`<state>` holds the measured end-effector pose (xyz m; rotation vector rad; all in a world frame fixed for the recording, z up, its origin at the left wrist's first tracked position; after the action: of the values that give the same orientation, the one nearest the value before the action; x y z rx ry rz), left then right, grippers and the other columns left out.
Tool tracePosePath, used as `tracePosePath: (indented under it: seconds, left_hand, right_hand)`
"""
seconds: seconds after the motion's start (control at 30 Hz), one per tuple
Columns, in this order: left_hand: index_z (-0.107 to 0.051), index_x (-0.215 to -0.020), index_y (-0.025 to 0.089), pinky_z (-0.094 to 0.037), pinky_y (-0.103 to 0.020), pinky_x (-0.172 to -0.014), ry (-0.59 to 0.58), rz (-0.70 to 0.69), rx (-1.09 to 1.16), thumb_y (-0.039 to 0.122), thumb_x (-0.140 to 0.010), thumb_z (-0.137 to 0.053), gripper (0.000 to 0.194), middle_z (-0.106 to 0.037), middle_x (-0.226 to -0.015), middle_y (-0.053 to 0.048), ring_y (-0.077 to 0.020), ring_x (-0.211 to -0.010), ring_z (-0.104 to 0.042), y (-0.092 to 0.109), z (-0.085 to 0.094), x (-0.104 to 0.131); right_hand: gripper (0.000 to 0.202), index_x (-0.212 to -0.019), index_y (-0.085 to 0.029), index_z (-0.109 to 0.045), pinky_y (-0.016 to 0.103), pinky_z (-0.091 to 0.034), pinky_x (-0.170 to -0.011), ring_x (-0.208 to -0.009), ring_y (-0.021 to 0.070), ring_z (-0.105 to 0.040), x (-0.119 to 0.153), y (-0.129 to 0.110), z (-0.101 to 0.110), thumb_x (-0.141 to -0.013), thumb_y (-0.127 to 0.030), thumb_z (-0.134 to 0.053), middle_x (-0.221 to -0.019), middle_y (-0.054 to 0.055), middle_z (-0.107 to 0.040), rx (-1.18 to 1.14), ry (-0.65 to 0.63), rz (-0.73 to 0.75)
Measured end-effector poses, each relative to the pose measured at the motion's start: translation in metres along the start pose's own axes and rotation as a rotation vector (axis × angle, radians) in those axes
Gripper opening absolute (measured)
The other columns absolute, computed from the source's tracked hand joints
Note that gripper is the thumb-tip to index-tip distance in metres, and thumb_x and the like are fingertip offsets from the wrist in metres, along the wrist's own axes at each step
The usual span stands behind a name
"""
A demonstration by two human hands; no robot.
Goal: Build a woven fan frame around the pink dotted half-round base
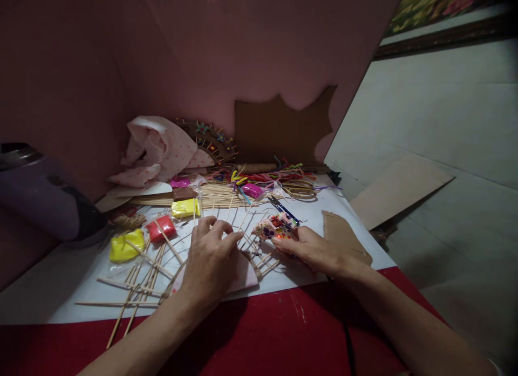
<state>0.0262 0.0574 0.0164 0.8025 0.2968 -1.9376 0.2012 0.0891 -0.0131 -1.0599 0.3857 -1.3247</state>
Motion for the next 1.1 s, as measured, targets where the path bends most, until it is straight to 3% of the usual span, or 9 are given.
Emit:
tracePosePath:
  seconds: [0.9, 1.1]
  left_hand:
    - [-0.071, -0.084, 0.017, -0.044, -0.046, -0.077, 0.004, -0.009, 0.002, 0.006, -0.078, -0.052, 0.023, -0.063, -0.082, -0.009, -0.0263, -0.088, -0.043, -0.001, -0.001, 0.0]
    - [-0.07, -0.084, 0.018, -0.043, -0.046, -0.077, 0.007, -0.013, -0.003, 0.005, -0.077, -0.051, 0.025, -0.063, -0.083, -0.01, -0.0262, -0.087, -0.043, 0.0, -0.001, 0.001]
  right_hand:
    - [0.037, -0.054, -0.019, -0.043, 0.022, -0.024, -0.037, -0.04, 0.0073, -0.034, -0.002, 0.006, 0.0, -0.078, -0.047, -0.051, -0.047, -0.004, -0.04, -0.021, -0.013, -0.001]
    - [0.039, -0.057, -0.018, -0.047, 0.022, -0.027, -0.038, -0.04, 0.0075, -0.036, -0.001, -0.002, 0.001, -0.079, -0.05, -0.05, -0.047, -0.003, -0.044, -0.11, 0.02, 0.085]
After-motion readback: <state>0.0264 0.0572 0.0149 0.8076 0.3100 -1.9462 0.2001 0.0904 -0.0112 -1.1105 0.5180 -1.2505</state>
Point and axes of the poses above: each hand's wrist, its own x-axis away from the middle knuckle, its own z-axis out of the back of the hand, y = z × x, the point moved 6 cm from there along -x, towards the middle knuckle
